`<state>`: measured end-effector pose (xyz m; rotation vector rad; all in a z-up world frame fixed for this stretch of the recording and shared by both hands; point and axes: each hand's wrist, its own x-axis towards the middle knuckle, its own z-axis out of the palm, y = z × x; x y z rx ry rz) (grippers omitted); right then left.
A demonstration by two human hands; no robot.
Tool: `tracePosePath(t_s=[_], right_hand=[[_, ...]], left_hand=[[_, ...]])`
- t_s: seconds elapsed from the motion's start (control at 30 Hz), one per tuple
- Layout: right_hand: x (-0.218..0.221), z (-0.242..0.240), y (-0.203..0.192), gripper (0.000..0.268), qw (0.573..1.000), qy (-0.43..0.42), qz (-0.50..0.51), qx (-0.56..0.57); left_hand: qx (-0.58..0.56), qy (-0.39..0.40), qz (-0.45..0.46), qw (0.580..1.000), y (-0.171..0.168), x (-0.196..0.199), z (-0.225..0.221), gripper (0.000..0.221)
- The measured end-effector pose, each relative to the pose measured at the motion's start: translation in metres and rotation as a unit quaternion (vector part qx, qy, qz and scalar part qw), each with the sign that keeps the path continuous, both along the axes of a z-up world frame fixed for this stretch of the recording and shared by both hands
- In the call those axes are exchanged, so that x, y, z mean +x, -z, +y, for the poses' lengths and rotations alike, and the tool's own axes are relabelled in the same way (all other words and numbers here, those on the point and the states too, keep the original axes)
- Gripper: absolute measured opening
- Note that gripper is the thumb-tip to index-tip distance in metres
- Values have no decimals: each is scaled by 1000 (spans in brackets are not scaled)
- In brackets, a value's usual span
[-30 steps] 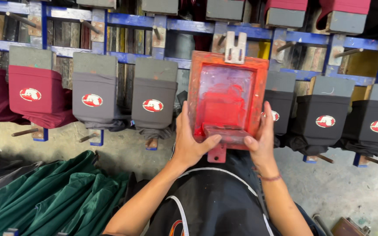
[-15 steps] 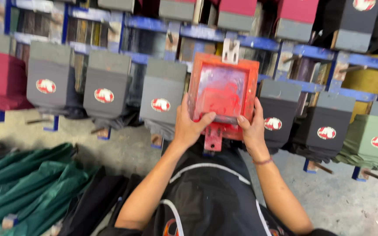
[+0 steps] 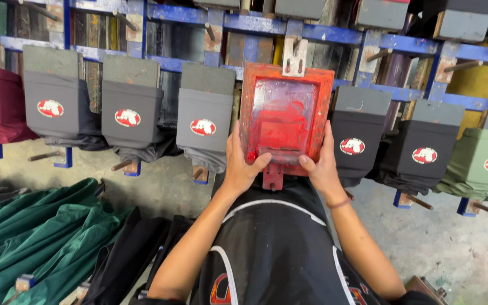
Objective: The person uses a squeegee to apply red ink through a screen printing frame onto a series of garments stretched on a rack. The person moves along the rack, printing a logo onto each garment in sequence.
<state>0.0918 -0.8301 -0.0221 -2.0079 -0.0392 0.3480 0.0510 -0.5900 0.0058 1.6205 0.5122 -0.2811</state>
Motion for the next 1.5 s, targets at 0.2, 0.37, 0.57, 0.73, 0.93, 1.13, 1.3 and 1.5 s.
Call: tracePosePath(t_s=[0.2, 0.37, 0.57, 0.73, 0.93, 1.13, 1.3, 1.5], right_hand=[[2, 73, -113, 89, 846, -223, -240, -421], [32, 67, -43, 15, 805, -248, -225, -489], [-3, 81, -75, 23, 820, -211, -242, -473], [-19, 67, -71, 29, 824, -239, -203, -472], [7, 50, -110, 130, 982, -88, -14, -167], [-9, 12, -5, 129, 994, 16, -7, 108], [-15, -9, -44, 130, 964, 150, 52, 212], [-21, -121, -38, 97, 955, 243, 112, 125]], left_hand=[[-11, 26, 13, 1000, -3, 1, 1, 133], [-25, 67, 0, 997, -1, 1, 6, 135], [-35, 85, -6, 996, -9, 3, 13, 142], [-58, 83, 1, 995, -23, 4, 16, 148], [-53, 95, 25, 994, -19, 5, 18, 150], [-19, 34, -61, 997, 0, -7, 7, 148], [2, 23, -34, 999, -90, 3, -14, 147], [-3, 80, 82, 993, -96, 31, -108, 144]])
